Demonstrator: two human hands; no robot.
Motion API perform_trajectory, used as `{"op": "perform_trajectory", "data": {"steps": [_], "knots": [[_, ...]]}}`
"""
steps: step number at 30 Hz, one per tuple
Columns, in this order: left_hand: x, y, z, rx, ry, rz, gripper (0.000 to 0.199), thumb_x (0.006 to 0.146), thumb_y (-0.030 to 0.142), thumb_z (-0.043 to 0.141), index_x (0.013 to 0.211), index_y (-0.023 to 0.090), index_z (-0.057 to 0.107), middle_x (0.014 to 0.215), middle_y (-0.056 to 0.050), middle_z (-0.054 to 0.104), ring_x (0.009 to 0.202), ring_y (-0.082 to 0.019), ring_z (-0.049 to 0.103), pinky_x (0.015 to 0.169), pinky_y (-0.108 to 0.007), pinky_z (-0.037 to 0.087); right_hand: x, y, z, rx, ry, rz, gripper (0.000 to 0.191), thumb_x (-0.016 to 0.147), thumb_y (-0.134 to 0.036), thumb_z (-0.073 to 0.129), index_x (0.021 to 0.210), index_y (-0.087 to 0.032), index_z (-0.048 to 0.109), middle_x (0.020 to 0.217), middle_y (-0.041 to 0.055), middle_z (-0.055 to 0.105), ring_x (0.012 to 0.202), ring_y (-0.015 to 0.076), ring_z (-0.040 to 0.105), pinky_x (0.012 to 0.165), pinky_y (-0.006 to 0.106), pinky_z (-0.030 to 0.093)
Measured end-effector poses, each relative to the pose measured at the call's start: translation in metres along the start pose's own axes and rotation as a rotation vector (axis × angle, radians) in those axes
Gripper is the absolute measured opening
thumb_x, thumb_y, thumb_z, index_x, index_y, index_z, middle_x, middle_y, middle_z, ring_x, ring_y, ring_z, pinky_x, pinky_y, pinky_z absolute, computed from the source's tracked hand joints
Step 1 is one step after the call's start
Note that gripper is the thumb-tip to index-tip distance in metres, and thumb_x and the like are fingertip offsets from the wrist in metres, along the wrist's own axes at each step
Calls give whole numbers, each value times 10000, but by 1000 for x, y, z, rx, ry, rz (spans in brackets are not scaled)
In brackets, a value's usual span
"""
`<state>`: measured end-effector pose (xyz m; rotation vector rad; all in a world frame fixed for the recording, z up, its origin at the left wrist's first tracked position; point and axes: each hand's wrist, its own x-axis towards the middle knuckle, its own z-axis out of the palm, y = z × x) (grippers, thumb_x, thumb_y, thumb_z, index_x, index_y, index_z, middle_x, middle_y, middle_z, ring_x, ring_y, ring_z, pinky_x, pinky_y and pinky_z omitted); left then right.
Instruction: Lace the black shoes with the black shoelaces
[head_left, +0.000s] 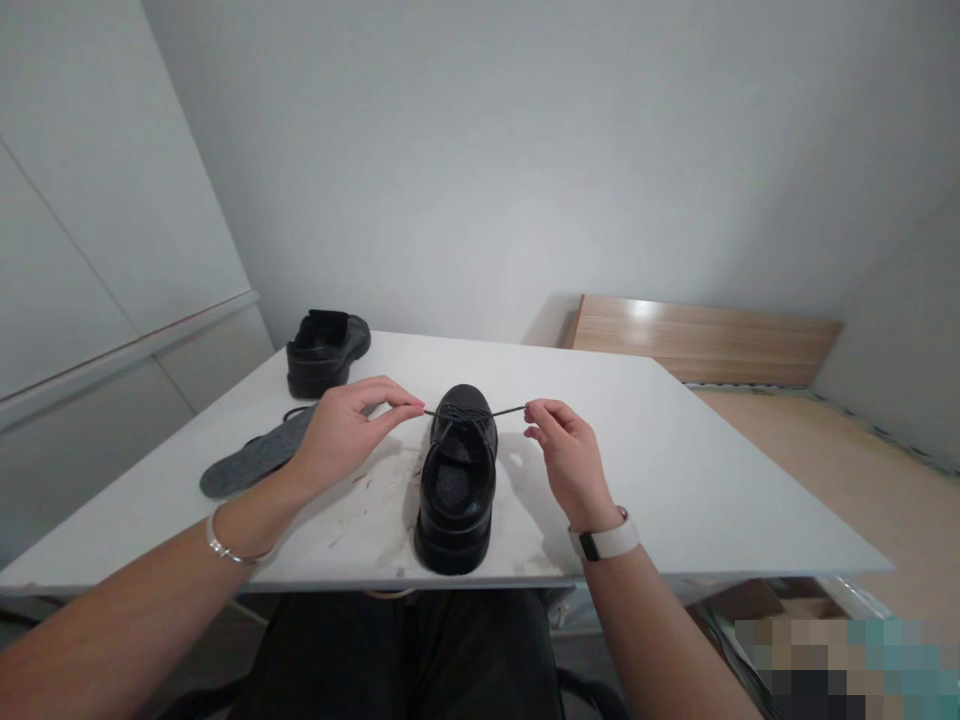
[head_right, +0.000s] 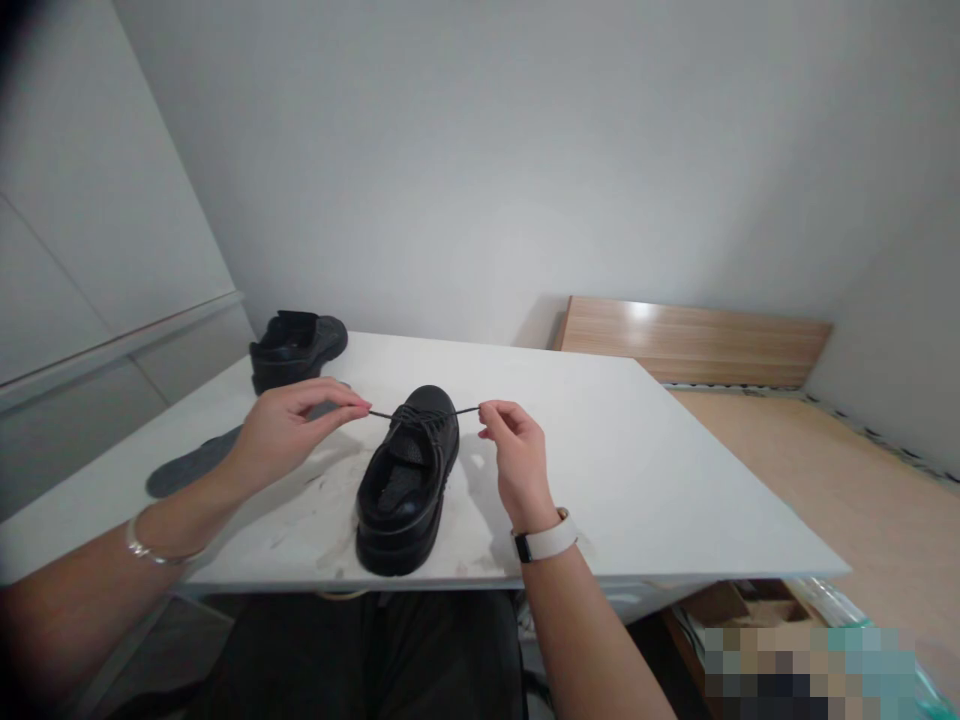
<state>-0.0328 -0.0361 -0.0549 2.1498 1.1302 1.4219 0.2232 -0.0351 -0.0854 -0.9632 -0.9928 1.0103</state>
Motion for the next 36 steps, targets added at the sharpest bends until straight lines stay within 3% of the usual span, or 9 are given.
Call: {"op": "perform_trajectory", "data": {"steps": [3, 6, 10, 13, 17, 20, 23, 26, 36], "knots": [[0, -2, -2, -19, -20, -70, 203, 860, 393, 726, 817, 197, 761, 866, -47, 754, 820, -188, 678, 781, -293, 506, -5, -4, 3, 112, 21, 28, 328, 690, -431, 819, 808, -170, 659, 918, 29, 687, 762, 111, 583, 652, 246, 481], [10, 13, 1, -37, -31, -45, 211, 858, 393, 724, 804, 190, 747, 841, -45, 738, 797, -185, 655, 767, -298, 494, -14, -20, 23, 203, -115, 19, 331, 763, -458, 763, 824, -188, 581, 928, 44, 718, 681, 108, 603, 600, 250, 500], [26, 36, 13, -77, -40, 60, 168, 851, 339, 738, 785, 186, 722, 824, -32, 700, 794, -169, 620, 789, -302, 473, -22, -37, 49, 59, -349, -41, 293, 810, -437, 730, 891, -188, 596, 748, -5, 674, 601, 97, 595, 578, 238, 514], [32, 41, 24, -159, -17, 104, 178, 848, 327, 738, 753, 182, 696, 815, -34, 653, 813, -171, 596, 782, -306, 457, -24, -38, 57, -96, -421, -101, 257, 818, -407, 714, 927, -181, 658, 719, -10, 660, 590, 94, 591, 562, 226, 514], [28, 33, 33, -356, -44, 13, 212, 800, 349, 780, 869, 180, 673, 842, -30, 633, 796, -160, 592, 732, -284, 472, -23, -35, 56, -124, -369, -123, 245, 809, -407, 719, 869, -171, 688, 702, 2, 672, 573, 98, 600, 544, 224, 527], [23, 23, 33, -455, -163, -92, 299, 804, 335, 774, 1026, 178, 650, 895, -38, 689, 823, -164, 638, 755, -282, 493, -22, -32, 54, -63, -322, -102, 234, 769, -378, 755, 858, -172, 687, 695, -2, 685, 555, 102, 607, 541, 235, 539], [22, 18, 29, -329, -258, -91, 190, 853, 334, 724, 936, 164, 711, 877, -46, 723, 831, -170, 644, 784, -290, 482, -20, -30, 53, -36, -306, -87, 210, 756, -343, 766, 848, -168, 697, 713, 1, 699, 552, 99, 609, 543, 233, 538], [25, 18, 27, -236, -259, -81, 161, 842, 328, 723, 886, 174, 744, 839, -34, 735, 807, -175, 640, 794, -300, 478, -20, -27, 53, -17, -313, -71, 197, 762, -335, 762, 855, -167, 719, 726, 9, 706, 589, 106, 626, 568, 238, 552], [17, 18, 32, -328, -244, -137, 286, 946, 354, 574, 762, 167, 687, 759, -37, 709, 774, -164, 630, 808, -287, 472, -4, -9, 30, 157, -112, -25, 294, 712, -386, 815, 867, -156, 718, 752, 21, 708, 598, 102, 624, 597, 261, 564]]}}
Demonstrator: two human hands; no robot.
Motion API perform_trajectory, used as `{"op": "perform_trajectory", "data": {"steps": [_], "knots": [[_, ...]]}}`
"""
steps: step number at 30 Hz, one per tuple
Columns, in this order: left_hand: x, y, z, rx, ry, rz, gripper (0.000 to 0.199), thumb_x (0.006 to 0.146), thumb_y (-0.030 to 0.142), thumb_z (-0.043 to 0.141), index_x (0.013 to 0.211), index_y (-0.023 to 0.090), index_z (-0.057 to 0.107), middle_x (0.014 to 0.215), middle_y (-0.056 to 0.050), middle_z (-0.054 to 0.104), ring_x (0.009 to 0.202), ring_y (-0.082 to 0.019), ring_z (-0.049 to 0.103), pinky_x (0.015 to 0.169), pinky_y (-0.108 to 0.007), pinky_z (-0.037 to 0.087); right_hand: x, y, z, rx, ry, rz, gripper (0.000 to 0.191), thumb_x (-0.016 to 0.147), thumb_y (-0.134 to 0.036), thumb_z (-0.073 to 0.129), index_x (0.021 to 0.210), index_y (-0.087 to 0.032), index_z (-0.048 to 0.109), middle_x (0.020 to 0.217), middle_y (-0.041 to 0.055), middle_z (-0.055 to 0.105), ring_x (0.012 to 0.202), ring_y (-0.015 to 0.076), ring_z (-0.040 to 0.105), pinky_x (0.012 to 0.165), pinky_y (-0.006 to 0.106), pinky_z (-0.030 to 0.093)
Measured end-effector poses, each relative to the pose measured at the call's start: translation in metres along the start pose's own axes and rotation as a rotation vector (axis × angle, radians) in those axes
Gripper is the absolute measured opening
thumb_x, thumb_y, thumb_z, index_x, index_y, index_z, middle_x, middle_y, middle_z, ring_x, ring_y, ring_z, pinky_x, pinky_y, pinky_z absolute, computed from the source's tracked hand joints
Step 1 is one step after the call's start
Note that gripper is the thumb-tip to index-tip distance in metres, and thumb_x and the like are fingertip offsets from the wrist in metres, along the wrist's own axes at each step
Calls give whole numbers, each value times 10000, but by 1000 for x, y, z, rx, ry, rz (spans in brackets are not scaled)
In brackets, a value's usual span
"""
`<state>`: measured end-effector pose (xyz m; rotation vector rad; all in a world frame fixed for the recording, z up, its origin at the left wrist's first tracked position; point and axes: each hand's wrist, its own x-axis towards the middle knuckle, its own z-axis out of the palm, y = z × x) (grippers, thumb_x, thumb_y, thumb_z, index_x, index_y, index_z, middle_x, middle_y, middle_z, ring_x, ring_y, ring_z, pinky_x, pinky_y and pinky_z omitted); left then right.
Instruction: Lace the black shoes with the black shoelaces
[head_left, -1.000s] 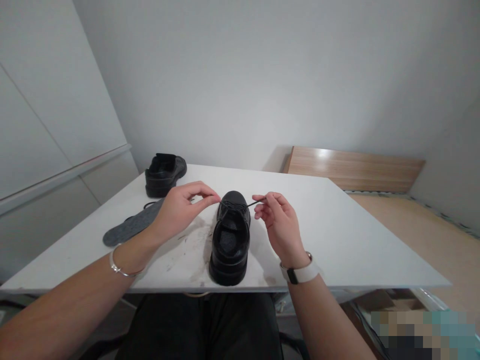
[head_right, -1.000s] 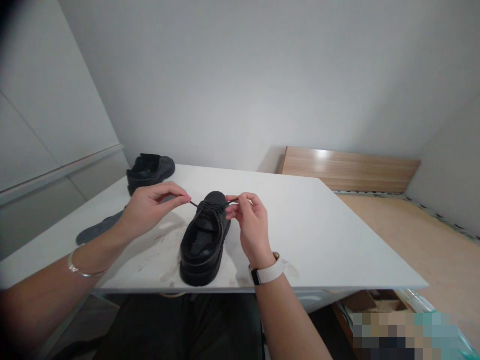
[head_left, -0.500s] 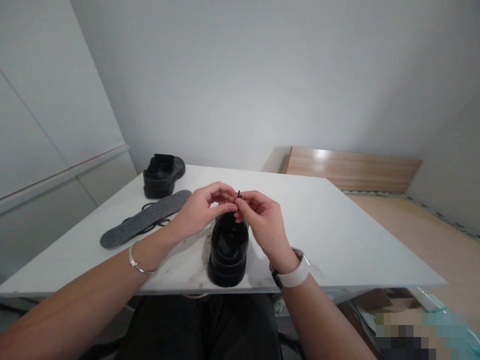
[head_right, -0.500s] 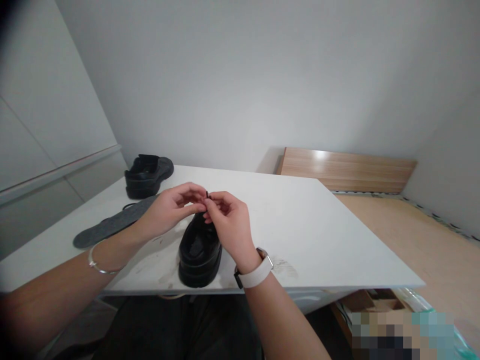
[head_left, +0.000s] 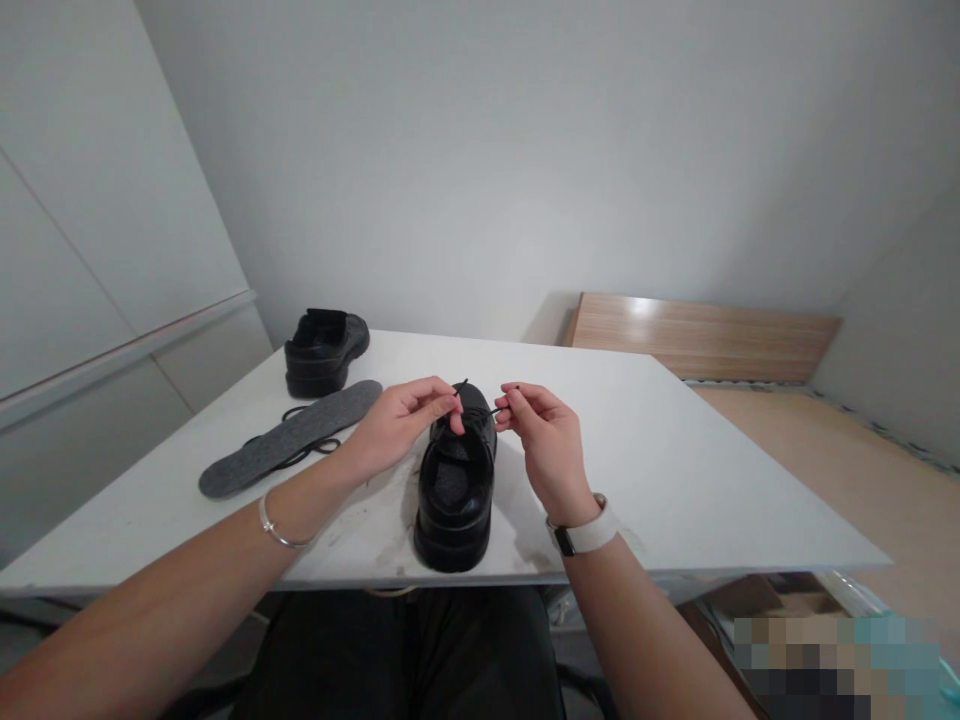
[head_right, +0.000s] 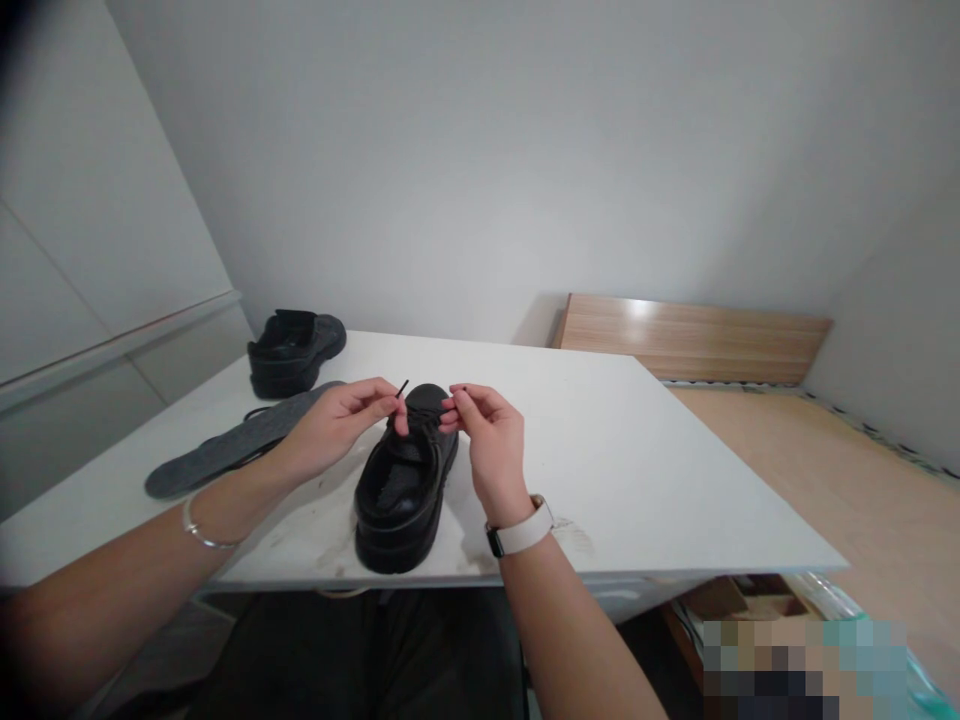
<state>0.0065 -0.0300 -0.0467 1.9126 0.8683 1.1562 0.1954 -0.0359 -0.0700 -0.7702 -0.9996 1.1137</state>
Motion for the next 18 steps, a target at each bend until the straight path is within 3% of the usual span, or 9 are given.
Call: {"op": "perform_trajectory", "data": {"steps": [3, 6, 9, 12, 15, 18], "knots": [[0, -2, 0, 59, 28, -37, 293, 914, 390, 622, 733, 168, 687, 708, -28, 694, 733, -167, 617, 780, -293, 459, 0, 9, -7, 55, 92, -2, 292, 703, -372, 825, 857, -151, 715, 744, 16, 699, 592, 95, 611, 588, 255, 552], [1, -2, 2, 77, 68, -78, 258, 885, 417, 657, 894, 166, 716, 678, -18, 706, 698, -170, 635, 741, -292, 460, -6, 9, -5, 80, 129, -56, 250, 742, -351, 808, 878, -159, 723, 760, 11, 705, 603, 91, 619, 593, 243, 548], [2, 2, 5, 130, 57, -72, 241, 856, 390, 699, 962, 176, 731, 703, -19, 724, 700, -174, 659, 706, -280, 461, -16, -2, 6, 17, 51, -135, 179, 808, -330, 759, 903, -180, 734, 789, 15, 726, 622, 102, 644, 617, 255, 561], [2, 6, 8, 206, -1, 18, 178, 848, 371, 707, 830, 203, 764, 791, -29, 729, 776, -182, 662, 749, -284, 465, -24, -15, 20, -90, -66, -199, 106, 832, -288, 734, 890, -200, 744, 809, 20, 746, 653, 127, 670, 643, 280, 576], [1, 7, 9, 258, 5, 66, 266, 861, 429, 681, 745, 201, 753, 804, -33, 700, 788, -183, 635, 753, -290, 454, -27, -22, 30, -207, -166, -279, 71, 865, -250, 702, 904, -228, 757, 887, 23, 758, 808, 155, 701, 742, 298, 578], [1, 4, 6, 259, 40, 43, 279, 856, 443, 674, 768, 188, 747, 809, -39, 703, 794, -191, 625, 740, -299, 446, -25, -20, 28, -384, -196, -418, 152, 887, -224, 683, 1022, -249, 748, 1045, 32, 732, 972, 161, 665, 877, 317, 543]]}}
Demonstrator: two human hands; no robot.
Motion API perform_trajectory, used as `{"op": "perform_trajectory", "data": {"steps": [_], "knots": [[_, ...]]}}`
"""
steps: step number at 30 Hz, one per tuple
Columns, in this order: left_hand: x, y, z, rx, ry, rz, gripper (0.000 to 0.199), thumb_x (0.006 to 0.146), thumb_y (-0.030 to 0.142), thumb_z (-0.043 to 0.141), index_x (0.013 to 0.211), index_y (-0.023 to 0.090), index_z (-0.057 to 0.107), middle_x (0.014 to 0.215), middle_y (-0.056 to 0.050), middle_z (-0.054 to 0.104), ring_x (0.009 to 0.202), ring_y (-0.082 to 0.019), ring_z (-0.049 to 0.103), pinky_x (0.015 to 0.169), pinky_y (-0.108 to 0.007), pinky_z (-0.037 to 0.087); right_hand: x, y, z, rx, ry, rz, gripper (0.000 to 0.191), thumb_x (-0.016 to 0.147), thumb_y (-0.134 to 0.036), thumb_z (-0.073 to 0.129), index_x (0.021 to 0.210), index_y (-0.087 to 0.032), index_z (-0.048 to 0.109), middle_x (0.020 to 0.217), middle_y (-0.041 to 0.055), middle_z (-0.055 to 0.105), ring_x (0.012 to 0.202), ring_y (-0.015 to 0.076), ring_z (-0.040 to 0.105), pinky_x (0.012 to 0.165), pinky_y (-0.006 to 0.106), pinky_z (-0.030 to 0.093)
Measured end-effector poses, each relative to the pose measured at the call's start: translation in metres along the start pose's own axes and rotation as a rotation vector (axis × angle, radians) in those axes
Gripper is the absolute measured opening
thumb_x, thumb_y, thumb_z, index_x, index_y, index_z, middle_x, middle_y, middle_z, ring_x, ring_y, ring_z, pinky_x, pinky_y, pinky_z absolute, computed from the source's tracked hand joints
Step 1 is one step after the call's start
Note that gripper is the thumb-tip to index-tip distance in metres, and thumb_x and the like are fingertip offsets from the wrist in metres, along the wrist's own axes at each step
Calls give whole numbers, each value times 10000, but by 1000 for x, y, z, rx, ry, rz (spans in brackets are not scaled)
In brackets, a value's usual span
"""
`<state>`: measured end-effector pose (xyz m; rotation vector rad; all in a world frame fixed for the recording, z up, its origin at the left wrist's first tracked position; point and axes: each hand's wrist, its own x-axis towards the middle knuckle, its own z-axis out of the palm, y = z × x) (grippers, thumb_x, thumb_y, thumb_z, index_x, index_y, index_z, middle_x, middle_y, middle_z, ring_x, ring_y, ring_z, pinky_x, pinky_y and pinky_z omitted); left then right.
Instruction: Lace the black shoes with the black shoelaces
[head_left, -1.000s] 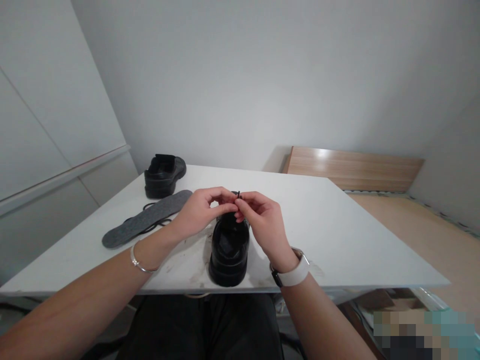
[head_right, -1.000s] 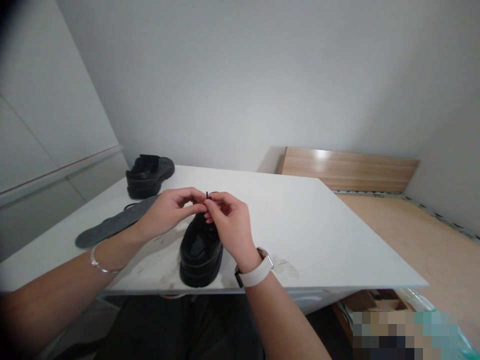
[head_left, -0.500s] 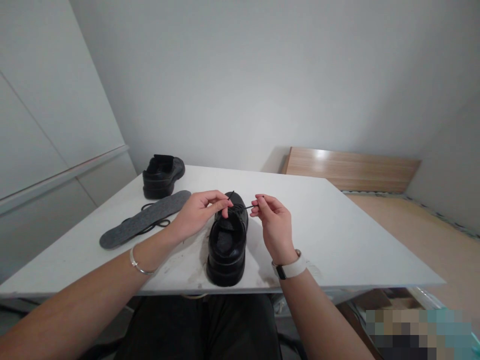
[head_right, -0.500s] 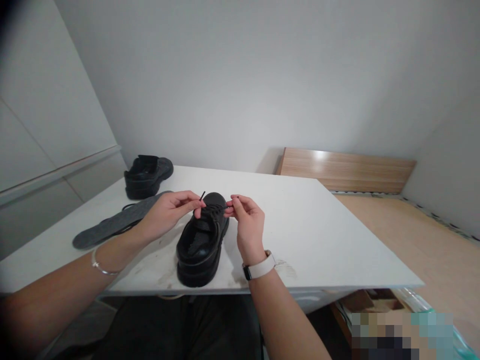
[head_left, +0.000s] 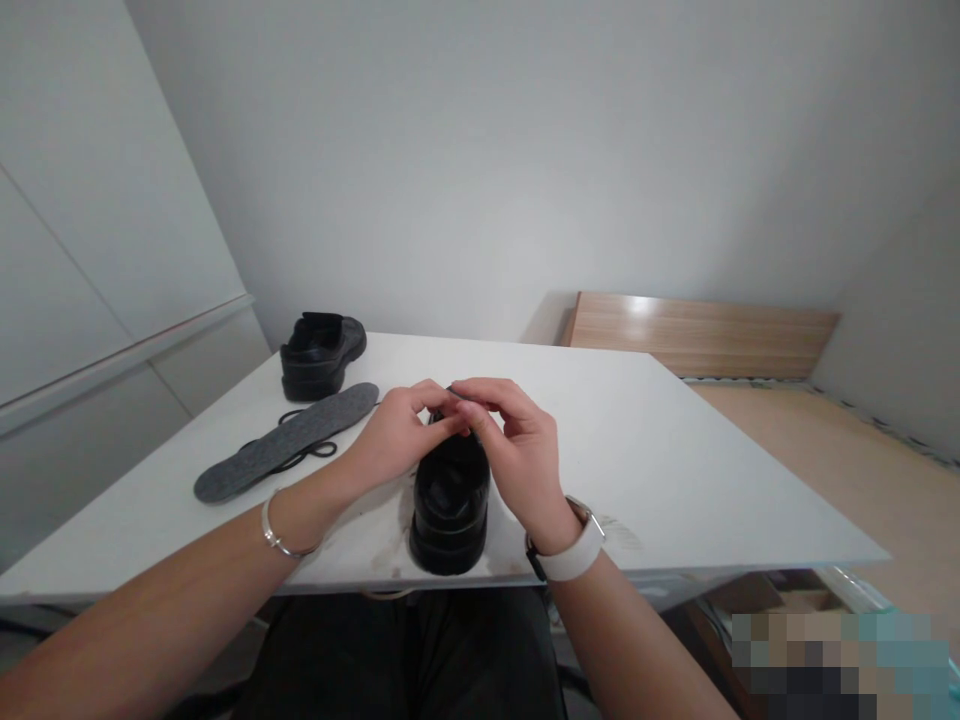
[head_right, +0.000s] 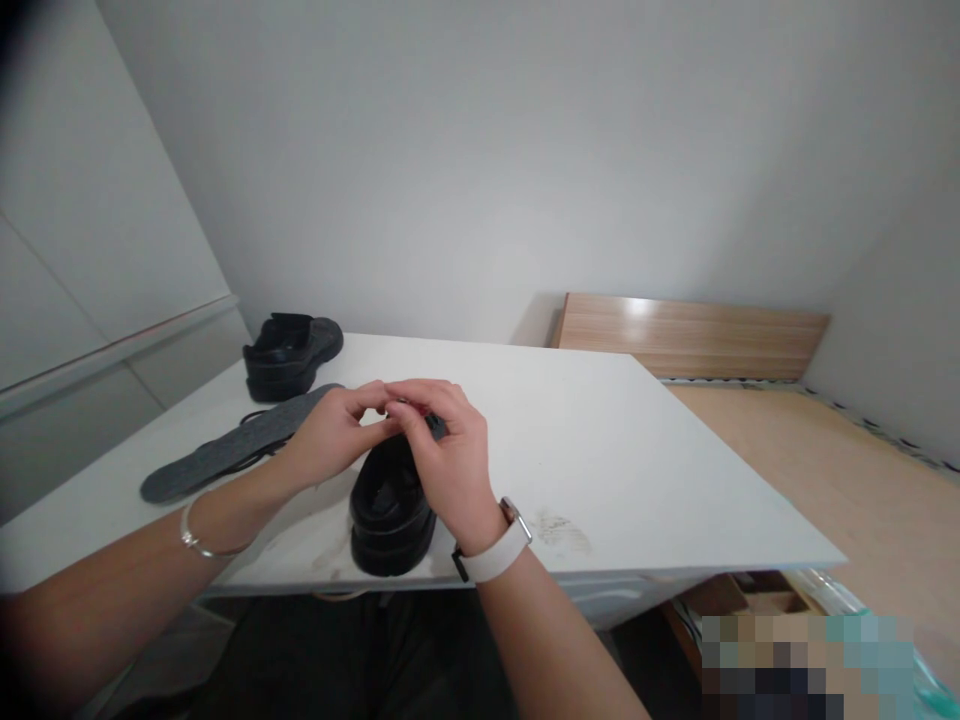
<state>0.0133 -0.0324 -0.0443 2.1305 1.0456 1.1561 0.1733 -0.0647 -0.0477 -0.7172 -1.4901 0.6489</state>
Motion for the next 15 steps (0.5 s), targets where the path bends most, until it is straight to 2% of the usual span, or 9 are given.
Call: {"op": "perform_trajectory", "data": {"steps": [2, 4, 8, 15], "knots": [[1, -2, -1, -13, 8, -14, 244, 852, 414, 677, 805, 188, 755, 845, -44, 722, 823, -201, 632, 760, -310, 445, -1, 7, -3, -121, 1, -37, 278, 863, -212, 713, 1138, -245, 711, 1113, 44, 698, 978, 158, 640, 884, 313, 531], [1, -3, -2, -10, 15, -22, 224, 857, 391, 672, 814, 187, 758, 853, -43, 727, 837, -204, 635, 781, -319, 441, -3, 13, -6, -202, -29, -11, 336, 839, -194, 736, 1171, -231, 693, 1076, 44, 688, 917, 150, 633, 846, 299, 532], [1, 1, 0, 6, 19, -19, 233, 884, 361, 643, 763, 183, 732, 787, -26, 703, 800, -191, 627, 769, -315, 433, -5, 16, -12, -323, -85, 20, 199, 874, -124, 678, 1048, -203, 732, 909, 22, 680, 815, 136, 627, 782, 269, 517], [-1, 0, 3, -18, 22, 12, 215, 931, 366, 611, 847, 187, 695, 776, -5, 714, 809, -187, 642, 828, -320, 442, -5, 12, -17, -561, -142, -46, 210, 925, -79, 567, 985, -157, 752, 810, 34, 606, 719, 134, 575, 662, 253, 444]]}}
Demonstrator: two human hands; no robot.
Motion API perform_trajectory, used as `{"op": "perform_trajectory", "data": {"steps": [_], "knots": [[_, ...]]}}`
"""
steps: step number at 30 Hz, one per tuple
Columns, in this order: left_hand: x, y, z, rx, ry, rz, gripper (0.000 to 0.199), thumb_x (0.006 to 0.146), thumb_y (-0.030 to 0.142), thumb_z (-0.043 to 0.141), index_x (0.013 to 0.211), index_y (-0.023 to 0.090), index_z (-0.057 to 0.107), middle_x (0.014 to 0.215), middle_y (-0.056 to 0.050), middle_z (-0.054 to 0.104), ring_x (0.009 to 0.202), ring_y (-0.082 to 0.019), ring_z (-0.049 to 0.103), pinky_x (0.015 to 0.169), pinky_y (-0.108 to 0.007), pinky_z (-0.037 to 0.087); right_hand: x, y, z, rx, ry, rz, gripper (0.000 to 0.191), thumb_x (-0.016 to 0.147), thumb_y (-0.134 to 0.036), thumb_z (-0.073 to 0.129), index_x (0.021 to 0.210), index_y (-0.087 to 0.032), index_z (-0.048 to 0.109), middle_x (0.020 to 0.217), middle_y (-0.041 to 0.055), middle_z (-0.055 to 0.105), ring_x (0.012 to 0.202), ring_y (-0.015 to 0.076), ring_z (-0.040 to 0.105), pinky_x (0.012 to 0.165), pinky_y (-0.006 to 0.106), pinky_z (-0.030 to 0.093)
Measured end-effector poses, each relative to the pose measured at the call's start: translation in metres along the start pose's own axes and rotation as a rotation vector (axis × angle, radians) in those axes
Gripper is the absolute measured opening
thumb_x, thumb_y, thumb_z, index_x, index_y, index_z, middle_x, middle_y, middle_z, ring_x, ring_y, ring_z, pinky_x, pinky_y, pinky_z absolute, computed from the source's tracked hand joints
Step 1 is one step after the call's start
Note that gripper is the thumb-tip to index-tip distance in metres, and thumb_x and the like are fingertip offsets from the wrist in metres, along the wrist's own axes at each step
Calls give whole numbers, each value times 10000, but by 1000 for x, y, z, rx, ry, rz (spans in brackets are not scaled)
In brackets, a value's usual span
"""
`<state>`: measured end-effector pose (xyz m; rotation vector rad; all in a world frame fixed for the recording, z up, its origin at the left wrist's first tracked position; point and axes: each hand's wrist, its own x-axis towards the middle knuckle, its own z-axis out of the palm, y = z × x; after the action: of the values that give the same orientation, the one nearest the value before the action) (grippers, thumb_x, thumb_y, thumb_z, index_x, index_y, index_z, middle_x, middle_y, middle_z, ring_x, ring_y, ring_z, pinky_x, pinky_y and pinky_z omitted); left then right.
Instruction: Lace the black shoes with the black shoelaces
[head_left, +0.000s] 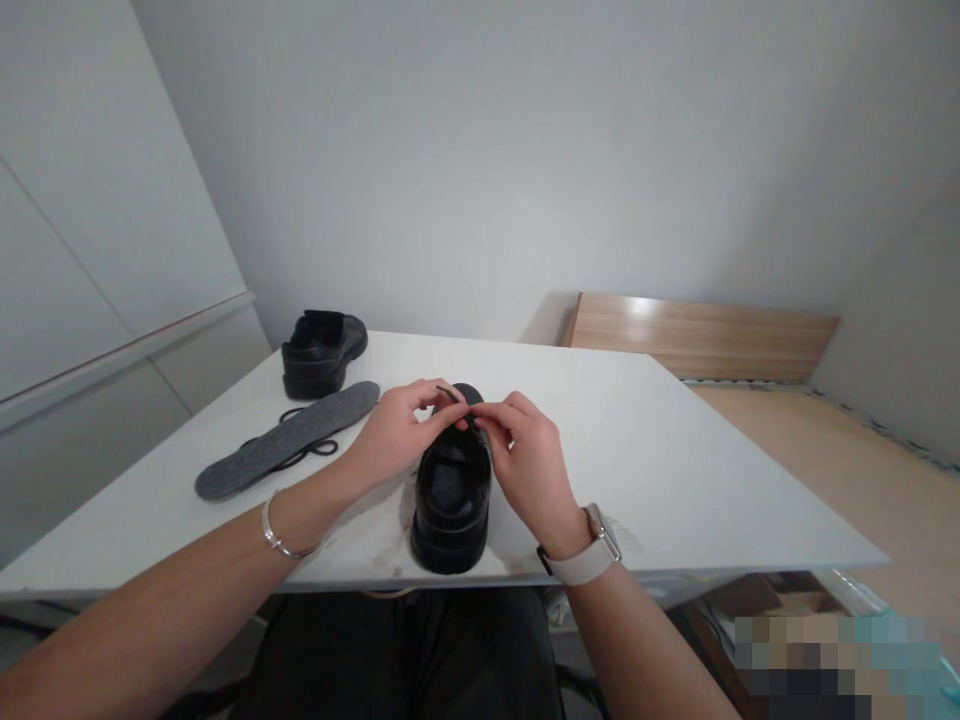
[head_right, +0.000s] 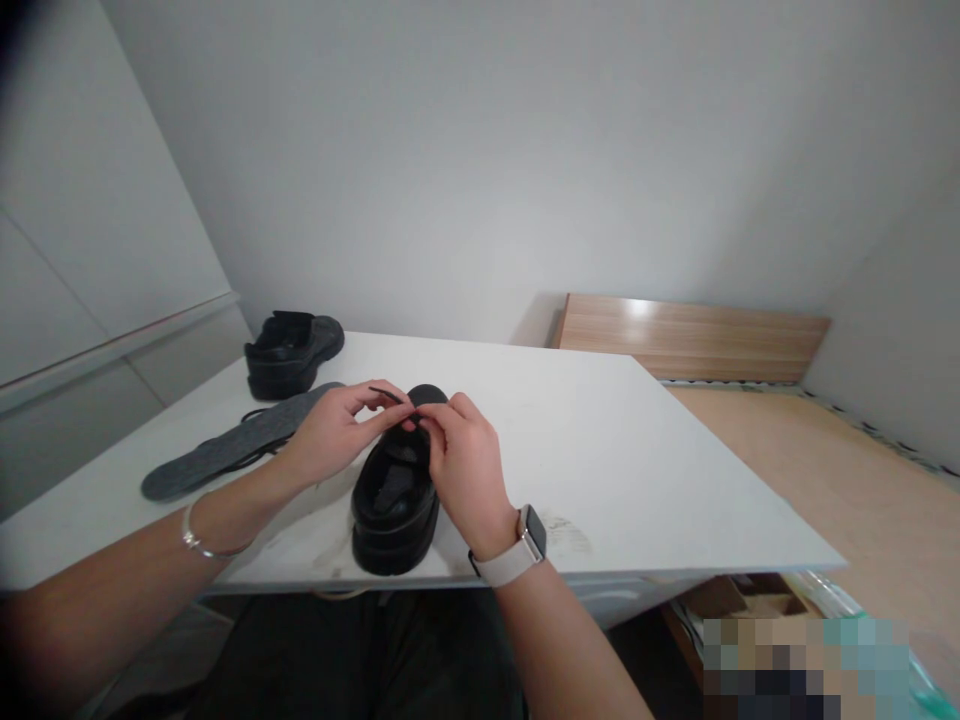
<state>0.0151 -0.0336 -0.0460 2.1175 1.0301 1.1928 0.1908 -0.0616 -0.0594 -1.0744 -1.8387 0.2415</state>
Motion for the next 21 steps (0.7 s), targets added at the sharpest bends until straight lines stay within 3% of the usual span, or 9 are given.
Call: {"op": "perform_trajectory", "data": {"steps": [4, 8, 14, 21], "knots": [[0, 0, 2, 87, 18, 30, 175, 931, 345, 605, 876, 200, 684, 816, -7, 685, 845, -198, 612, 812, -328, 438, -2, 3, 4, 54, -61, 53, 156, 909, -107, 618, 944, -171, 756, 776, 14, 590, 696, 125, 552, 653, 247, 422], [-1, 2, 4, 125, 39, 45, 162, 909, 340, 631, 842, 202, 682, 809, -15, 662, 864, -212, 599, 799, -335, 439, -2, 5, 9, 145, -24, 108, 77, 882, -141, 667, 845, -167, 729, 731, -11, 565, 648, 107, 521, 615, 240, 395], [-3, 3, 9, 191, 157, 88, 98, 885, 271, 663, 891, 202, 594, 826, 0, 658, 839, -197, 603, 836, -352, 428, -4, 7, 15, 191, 35, 101, 105, 872, -129, 636, 776, -159, 669, 733, -21, 541, 632, 94, 499, 592, 240, 375], [-3, -3, 6, 226, 88, 169, 86, 914, 276, 671, 874, 221, 722, 829, -12, 706, 871, -210, 573, 825, -362, 437, -7, 8, 19, 193, 75, 113, 81, 861, -137, 634, 809, -169, 687, 736, -19, 551, 636, 105, 507, 605, 255, 393]]}}
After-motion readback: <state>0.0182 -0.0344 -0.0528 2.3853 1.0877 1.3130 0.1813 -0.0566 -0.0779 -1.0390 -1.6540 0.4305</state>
